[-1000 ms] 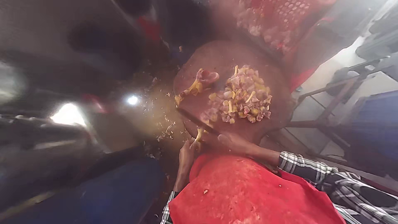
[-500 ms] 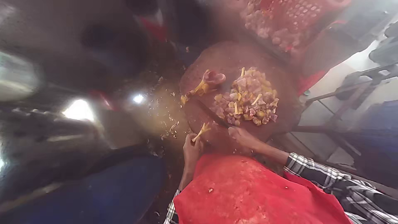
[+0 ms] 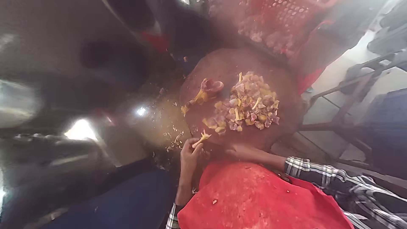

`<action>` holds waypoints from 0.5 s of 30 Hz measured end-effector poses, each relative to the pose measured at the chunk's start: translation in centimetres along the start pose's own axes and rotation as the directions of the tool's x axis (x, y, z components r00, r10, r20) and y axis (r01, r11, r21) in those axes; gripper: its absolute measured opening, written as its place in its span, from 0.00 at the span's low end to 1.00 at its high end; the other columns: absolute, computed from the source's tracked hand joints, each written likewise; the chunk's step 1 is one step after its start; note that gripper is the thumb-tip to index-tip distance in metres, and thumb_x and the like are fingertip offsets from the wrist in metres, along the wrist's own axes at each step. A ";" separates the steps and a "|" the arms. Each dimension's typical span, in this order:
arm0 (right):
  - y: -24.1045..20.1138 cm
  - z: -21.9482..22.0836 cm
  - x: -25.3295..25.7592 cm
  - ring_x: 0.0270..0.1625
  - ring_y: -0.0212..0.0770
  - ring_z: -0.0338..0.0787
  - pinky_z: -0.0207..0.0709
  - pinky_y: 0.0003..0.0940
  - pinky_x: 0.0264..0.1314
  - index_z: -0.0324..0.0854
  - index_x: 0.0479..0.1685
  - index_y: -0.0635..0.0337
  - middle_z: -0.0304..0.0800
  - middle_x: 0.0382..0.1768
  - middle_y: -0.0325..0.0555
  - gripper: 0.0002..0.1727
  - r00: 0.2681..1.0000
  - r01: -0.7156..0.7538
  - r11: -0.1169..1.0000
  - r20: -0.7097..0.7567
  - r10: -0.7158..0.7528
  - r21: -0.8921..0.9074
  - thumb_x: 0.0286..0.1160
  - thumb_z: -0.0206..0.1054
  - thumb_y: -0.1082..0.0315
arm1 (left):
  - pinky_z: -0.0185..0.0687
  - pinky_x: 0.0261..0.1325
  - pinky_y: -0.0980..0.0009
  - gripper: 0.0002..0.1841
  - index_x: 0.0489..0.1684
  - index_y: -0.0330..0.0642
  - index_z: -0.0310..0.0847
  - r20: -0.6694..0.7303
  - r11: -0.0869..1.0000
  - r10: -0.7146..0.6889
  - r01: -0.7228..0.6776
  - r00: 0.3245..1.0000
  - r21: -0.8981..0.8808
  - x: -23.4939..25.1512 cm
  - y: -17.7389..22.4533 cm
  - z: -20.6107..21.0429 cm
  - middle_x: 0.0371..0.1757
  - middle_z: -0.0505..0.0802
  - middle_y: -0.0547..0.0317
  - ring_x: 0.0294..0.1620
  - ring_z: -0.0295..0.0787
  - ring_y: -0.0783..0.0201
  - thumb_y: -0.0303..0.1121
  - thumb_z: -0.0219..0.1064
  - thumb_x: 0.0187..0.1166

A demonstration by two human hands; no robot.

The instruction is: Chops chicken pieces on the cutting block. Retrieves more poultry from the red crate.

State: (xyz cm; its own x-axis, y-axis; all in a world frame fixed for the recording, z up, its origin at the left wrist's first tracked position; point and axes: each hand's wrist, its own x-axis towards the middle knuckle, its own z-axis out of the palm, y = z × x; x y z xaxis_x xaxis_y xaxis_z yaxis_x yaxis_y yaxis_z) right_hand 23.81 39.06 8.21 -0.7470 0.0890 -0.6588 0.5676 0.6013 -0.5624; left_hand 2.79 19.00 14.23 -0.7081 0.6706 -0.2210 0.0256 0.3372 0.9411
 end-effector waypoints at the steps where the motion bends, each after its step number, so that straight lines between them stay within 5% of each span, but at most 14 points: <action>1: -0.1 0.0 -0.1 0.50 0.60 0.92 0.82 0.68 0.51 0.79 0.58 0.54 0.91 0.43 0.56 0.30 1.000 0.015 0.997 0.013 -0.015 -0.074 0.88 0.49 0.37 | 0.94 0.42 0.63 0.27 0.72 0.47 0.80 0.123 0.991 -0.059 0.043 0.991 0.130 1.4 1.1 -0.2 0.50 0.95 0.57 0.39 0.93 0.64 0.42 0.77 0.75; 3: -0.2 0.2 -0.4 0.49 0.64 0.93 0.83 0.71 0.49 0.80 0.63 0.52 0.93 0.44 0.57 0.21 0.997 0.076 0.975 -0.001 -0.078 -0.210 0.83 0.60 0.48 | 0.90 0.52 0.52 0.36 0.81 0.59 0.73 0.244 0.779 -0.255 0.050 0.936 0.625 5.1 1.1 1.1 0.50 0.95 0.59 0.46 0.94 0.58 0.60 0.73 0.73; 5: 0.5 0.6 -0.5 0.44 0.63 0.93 0.84 0.69 0.44 0.80 0.58 0.52 0.92 0.39 0.55 0.21 0.981 0.170 0.933 -0.031 -0.189 -0.316 0.83 0.62 0.46 | 0.84 0.58 0.35 0.32 0.75 0.50 0.78 0.284 0.503 -0.395 -0.053 0.874 0.862 7.6 -1.0 3.1 0.58 0.93 0.45 0.58 0.91 0.41 0.58 0.68 0.76; 7: 1.1 0.2 0.0 0.44 0.63 0.93 0.83 0.69 0.46 0.81 0.58 0.53 0.92 0.39 0.55 0.22 0.970 0.228 0.929 -0.014 -0.243 -0.291 0.82 0.63 0.44 | 0.82 0.58 0.31 0.25 0.64 0.43 0.84 0.364 0.385 -0.479 -0.181 0.799 0.905 9.2 -1.8 3.8 0.59 0.92 0.38 0.61 0.89 0.35 0.50 0.68 0.76; 9: 1.1 -0.2 0.5 0.49 0.61 0.93 0.83 0.69 0.52 0.81 0.59 0.55 0.92 0.43 0.56 0.27 0.967 0.256 0.958 0.048 -0.252 -0.132 0.83 0.61 0.40 | 0.81 0.60 0.32 0.25 0.58 0.40 0.87 0.464 0.470 -0.478 -0.229 0.746 0.852 11.5 -0.5 2.6 0.55 0.92 0.39 0.58 0.89 0.37 0.50 0.73 0.72; 10: 0.9 -0.3 0.8 0.50 0.59 0.92 0.82 0.67 0.54 0.81 0.57 0.58 0.90 0.44 0.57 0.29 0.963 0.258 0.966 0.084 -0.256 -0.012 0.84 0.59 0.39 | 0.83 0.61 0.37 0.23 0.57 0.40 0.88 0.489 0.589 -0.386 -0.199 0.782 0.783 13.1 1.3 1.6 0.52 0.94 0.42 0.55 0.91 0.43 0.49 0.72 0.74; 12: 0.5 -0.6 1.5 0.43 0.52 0.88 0.80 0.59 0.50 0.81 0.50 0.62 0.87 0.38 0.54 0.30 0.970 0.189 0.945 0.098 -0.222 0.266 0.86 0.55 0.39 | 0.87 0.62 0.45 0.26 0.72 0.41 0.79 0.371 0.791 -0.200 -0.074 0.907 0.608 17.0 6.9 0.1 0.56 0.93 0.46 0.54 0.93 0.51 0.50 0.67 0.82; 13: 0.0 -0.7 1.5 0.40 0.50 0.87 0.80 0.56 0.47 0.81 0.50 0.63 0.85 0.35 0.53 0.32 0.983 0.104 0.915 0.097 -0.153 0.390 0.87 0.53 0.38 | 0.90 0.58 0.46 0.30 0.81 0.45 0.72 0.280 0.829 -0.136 -0.046 0.950 0.558 18.8 9.1 -0.6 0.58 0.93 0.48 0.51 0.94 0.53 0.51 0.65 0.84; 15: -0.4 -1.1 1.1 0.38 0.48 0.86 0.81 0.53 0.46 0.80 0.56 0.64 0.84 0.36 0.53 0.33 0.996 -0.086 0.816 0.074 0.053 0.571 0.88 0.53 0.38 | 0.87 0.63 0.47 0.28 0.84 0.53 0.69 0.192 0.827 -0.077 -0.045 0.978 0.560 22.6 9.9 -1.8 0.64 0.92 0.54 0.58 0.93 0.55 0.51 0.60 0.88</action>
State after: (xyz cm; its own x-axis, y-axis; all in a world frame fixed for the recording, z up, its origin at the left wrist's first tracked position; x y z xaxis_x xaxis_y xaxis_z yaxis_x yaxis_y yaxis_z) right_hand 22.34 39.80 8.24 -0.6881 0.0614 -0.7230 0.7253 0.0296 -0.6878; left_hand -14.20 36.32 19.02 -0.5596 0.7569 -0.3376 0.4480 0.6189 0.6452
